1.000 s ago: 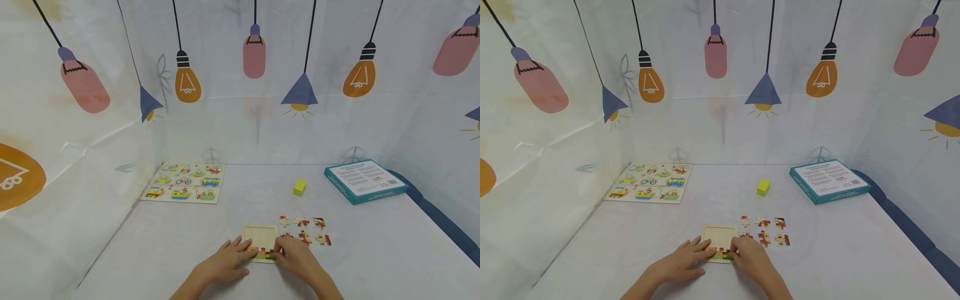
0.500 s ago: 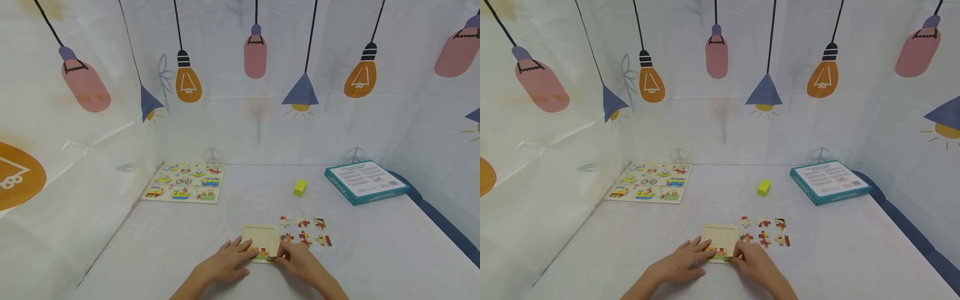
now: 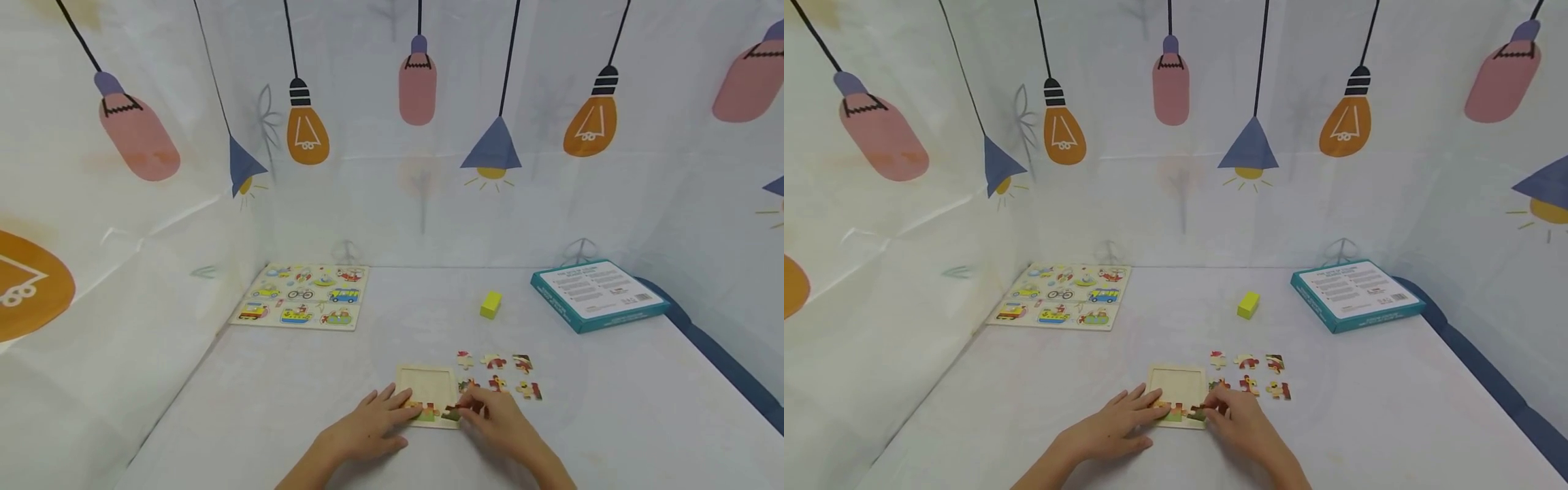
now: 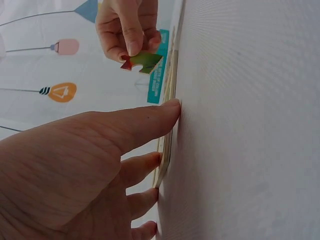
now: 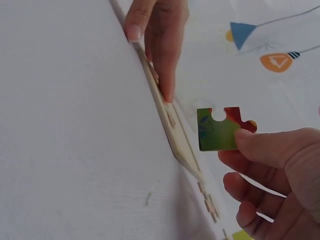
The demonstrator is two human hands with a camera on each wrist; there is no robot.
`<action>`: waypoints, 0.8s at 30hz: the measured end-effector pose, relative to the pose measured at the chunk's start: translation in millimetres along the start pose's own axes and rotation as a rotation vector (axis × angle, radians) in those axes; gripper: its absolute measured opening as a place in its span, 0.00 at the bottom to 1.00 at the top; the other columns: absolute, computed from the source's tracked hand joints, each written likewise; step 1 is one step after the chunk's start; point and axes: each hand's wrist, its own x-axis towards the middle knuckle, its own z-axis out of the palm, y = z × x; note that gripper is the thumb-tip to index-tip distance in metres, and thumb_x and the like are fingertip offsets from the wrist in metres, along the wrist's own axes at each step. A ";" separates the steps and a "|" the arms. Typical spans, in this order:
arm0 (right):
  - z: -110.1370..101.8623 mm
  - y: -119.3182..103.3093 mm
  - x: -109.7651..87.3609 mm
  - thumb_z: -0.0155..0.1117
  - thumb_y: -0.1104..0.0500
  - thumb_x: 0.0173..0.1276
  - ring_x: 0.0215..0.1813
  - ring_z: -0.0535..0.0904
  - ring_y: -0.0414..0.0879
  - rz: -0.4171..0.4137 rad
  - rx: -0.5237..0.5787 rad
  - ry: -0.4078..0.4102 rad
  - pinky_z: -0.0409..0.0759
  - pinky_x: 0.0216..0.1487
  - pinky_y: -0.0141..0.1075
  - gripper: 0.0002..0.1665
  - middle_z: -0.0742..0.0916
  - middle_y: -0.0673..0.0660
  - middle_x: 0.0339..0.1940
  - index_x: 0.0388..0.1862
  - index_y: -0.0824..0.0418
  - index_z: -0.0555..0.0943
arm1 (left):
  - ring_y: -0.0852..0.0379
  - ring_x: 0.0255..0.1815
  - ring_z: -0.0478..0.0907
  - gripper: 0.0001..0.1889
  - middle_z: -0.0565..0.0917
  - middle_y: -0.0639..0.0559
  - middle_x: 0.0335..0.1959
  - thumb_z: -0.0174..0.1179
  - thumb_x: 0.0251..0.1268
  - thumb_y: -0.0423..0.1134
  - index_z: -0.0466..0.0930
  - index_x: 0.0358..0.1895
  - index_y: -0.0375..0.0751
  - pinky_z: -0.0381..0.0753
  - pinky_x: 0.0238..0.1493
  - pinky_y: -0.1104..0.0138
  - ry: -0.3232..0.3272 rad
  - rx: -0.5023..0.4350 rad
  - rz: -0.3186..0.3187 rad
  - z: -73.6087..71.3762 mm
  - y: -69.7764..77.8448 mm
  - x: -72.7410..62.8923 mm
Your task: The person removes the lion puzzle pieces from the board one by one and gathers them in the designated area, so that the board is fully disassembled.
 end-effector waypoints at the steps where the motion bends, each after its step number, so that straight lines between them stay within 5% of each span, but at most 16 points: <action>1: -2.1 0.6 -0.4 0.65 0.60 0.60 0.25 0.70 0.32 0.009 -0.006 0.019 0.73 0.25 0.27 0.03 0.80 0.41 0.24 0.29 0.53 0.79 | 0.40 0.69 0.51 0.28 0.59 0.50 0.70 0.55 0.63 0.49 0.62 0.68 0.58 0.56 0.61 0.43 -0.003 -0.002 -0.003 -0.7 0.5 -0.1; 17: -35.7 12.1 -13.1 0.65 0.62 0.59 0.26 0.71 0.35 0.263 -0.055 0.168 0.73 0.29 0.28 0.04 0.81 0.42 0.25 0.33 0.54 0.81 | 0.41 0.70 0.51 0.28 0.60 0.50 0.69 0.56 0.63 0.49 0.62 0.67 0.58 0.56 0.62 0.44 0.005 0.025 -0.017 -2.1 3.2 -0.3; 24: -49.6 21.1 -20.4 0.65 0.60 0.60 0.26 0.71 0.36 0.274 -0.073 0.188 0.73 0.29 0.28 0.05 0.82 0.43 0.26 0.36 0.57 0.82 | 0.41 0.69 0.51 0.29 0.59 0.50 0.69 0.56 0.63 0.49 0.61 0.68 0.58 0.56 0.62 0.44 0.007 0.019 -0.005 -0.9 1.3 -0.1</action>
